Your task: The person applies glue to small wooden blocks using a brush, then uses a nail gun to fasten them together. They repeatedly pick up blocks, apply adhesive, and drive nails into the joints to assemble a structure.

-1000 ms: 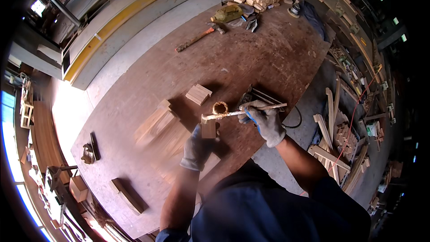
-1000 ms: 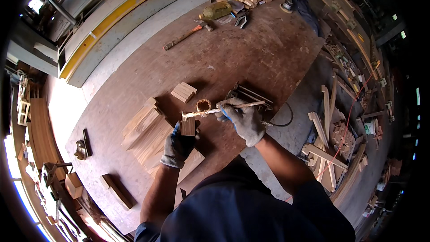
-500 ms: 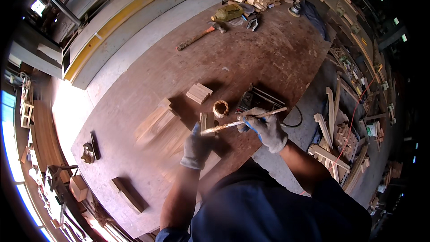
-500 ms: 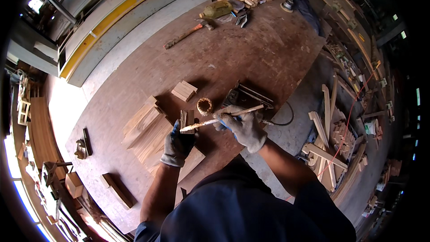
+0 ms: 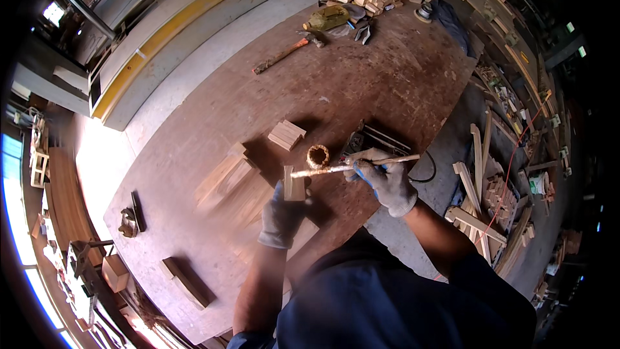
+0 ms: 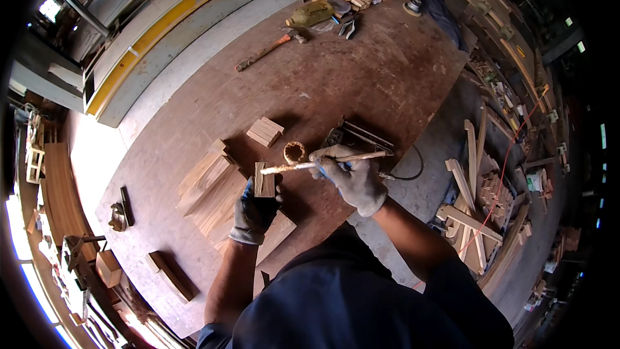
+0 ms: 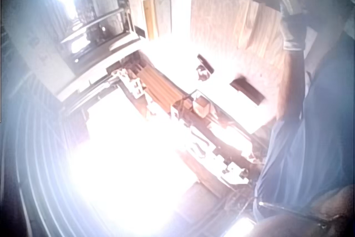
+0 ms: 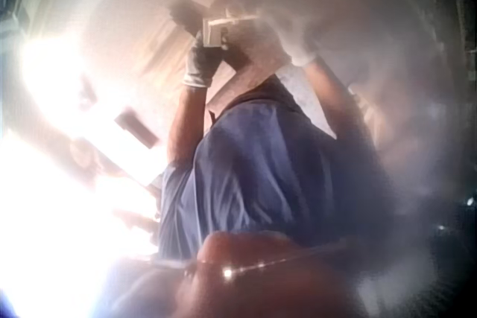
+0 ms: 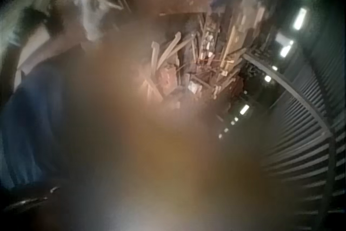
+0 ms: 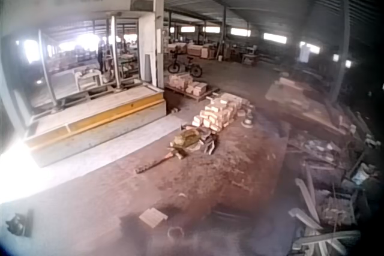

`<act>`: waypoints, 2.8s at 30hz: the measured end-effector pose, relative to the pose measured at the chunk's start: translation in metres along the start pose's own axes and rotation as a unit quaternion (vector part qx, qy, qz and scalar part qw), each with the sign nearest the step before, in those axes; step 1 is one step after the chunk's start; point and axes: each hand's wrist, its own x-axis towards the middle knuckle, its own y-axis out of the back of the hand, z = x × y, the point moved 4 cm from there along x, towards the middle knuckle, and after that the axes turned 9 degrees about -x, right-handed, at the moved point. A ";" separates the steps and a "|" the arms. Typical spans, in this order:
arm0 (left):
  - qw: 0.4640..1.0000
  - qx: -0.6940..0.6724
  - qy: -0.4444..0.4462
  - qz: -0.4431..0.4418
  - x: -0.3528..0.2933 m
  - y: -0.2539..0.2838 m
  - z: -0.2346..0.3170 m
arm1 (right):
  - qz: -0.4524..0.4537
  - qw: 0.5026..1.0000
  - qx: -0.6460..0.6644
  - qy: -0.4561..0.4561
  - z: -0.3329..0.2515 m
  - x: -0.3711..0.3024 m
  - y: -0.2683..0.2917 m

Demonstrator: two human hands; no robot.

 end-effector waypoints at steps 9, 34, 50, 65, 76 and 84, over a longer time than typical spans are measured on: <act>0.999 -0.028 0.013 0.011 -0.002 -0.004 0.008 | -0.003 0.980 -0.167 0.111 -0.020 0.004 -0.001; 0.975 0.179 -0.114 0.059 -0.006 -0.014 0.034 | -0.104 0.941 -0.221 0.236 -0.052 -0.011 -0.012; 0.994 0.069 -0.059 0.069 -0.005 -0.010 0.028 | -0.087 0.979 -0.140 0.119 -0.051 0.007 -0.003; 0.995 0.031 -0.075 0.061 -0.004 -0.012 0.035 | -0.111 0.936 -0.236 0.236 -0.059 -0.008 -0.009; 0.988 0.115 -0.075 0.076 -0.001 -0.011 0.039 | -0.045 0.935 -0.240 0.256 -0.059 0.013 -0.009; 0.990 -0.107 -0.028 0.084 0.007 0.001 0.027 | -0.174 0.929 -0.218 0.242 -0.067 0.000 -0.016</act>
